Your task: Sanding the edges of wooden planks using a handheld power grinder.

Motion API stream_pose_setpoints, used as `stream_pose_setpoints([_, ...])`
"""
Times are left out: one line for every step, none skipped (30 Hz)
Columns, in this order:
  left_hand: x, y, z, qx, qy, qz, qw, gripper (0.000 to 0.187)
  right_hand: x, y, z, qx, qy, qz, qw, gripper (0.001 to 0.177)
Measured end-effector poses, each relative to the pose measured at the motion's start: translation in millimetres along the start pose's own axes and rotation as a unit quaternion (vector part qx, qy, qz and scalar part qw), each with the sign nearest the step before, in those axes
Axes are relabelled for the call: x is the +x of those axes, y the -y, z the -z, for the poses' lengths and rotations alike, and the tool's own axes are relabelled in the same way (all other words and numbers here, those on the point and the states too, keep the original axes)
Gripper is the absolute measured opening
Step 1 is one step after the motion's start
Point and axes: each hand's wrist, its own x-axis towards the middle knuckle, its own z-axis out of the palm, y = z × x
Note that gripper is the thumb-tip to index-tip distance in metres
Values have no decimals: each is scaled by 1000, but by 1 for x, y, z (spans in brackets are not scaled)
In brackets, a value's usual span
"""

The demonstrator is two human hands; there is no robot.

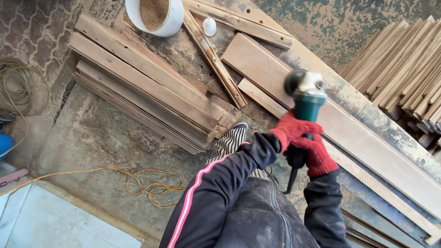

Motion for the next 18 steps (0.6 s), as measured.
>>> stream_pose_setpoints([4,13,-7,21,17,6,1000,66,-15,7,-1,34,-35,-18,999,53])
stream_pose_setpoints([8,24,-14,42,34,10,998,70,-29,15,-2,70,-71,-35,994,56])
stream_pose_setpoints([10,26,-15,42,36,10,998,70,-22,8,3,69,-72,-34,994,56])
stream_pose_setpoints([13,28,-16,44,35,11,998,68,-16,0,7,67,-62,-26,995,53])
stream_pose_setpoints([15,31,-16,46,34,11,998,67,-10,-7,12,64,-52,-18,996,51])
stream_pose_setpoints([16,24,-11,47,34,10,998,67,-11,2,6,65,-52,-18,996,51])
stream_pose_setpoints([17,17,-5,41,24,3,999,67,-12,11,0,55,-36,-8,998,48])
stream_pose_setpoints([19,9,2,36,13,-5,999,67,-12,20,-7,44,-19,2,999,44])
stream_pose_setpoints([23,2,11,37,12,-7,999,67,-7,25,-13,45,-18,4,999,44])
stream_pose_setpoints([28,-5,20,4,9,-24,1000,62,-2,31,-19,33,10,25,999,42])
stream_pose_setpoints([32,-13,29,-29,6,-42,999,57,4,37,-26,20,37,47,998,39])
stream_pose_setpoints([30,-27,38,-31,5,-45,999,57,0,52,-37,18,39,50,998,39])
stream_pose_setpoints([28,-41,48,-48,-4,-57,997,57,-4,67,-48,19,58,51,997,41])
stream_pose_setpoints([26,-54,58,-66,-16,-69,995,56,-8,81,-60,19,78,50,996,43])
stream_pose_setpoints([30,-63,66,-69,-18,-72,995,56,3,83,-66,16,81,51,995,43])
stream_pose_setpoints([33,-71,74,-77,-22,-81,993,55,13,83,-73,9,102,67,992,41])
stream_pose_setpoints([37,-79,82,-86,-26,-91,992,54,23,83,-79,2,123,83,989,40])
stream_pose_setpoints([46,-82,89,-85,-27,-87,992,54,24,87,-83,3,124,80,989,40])
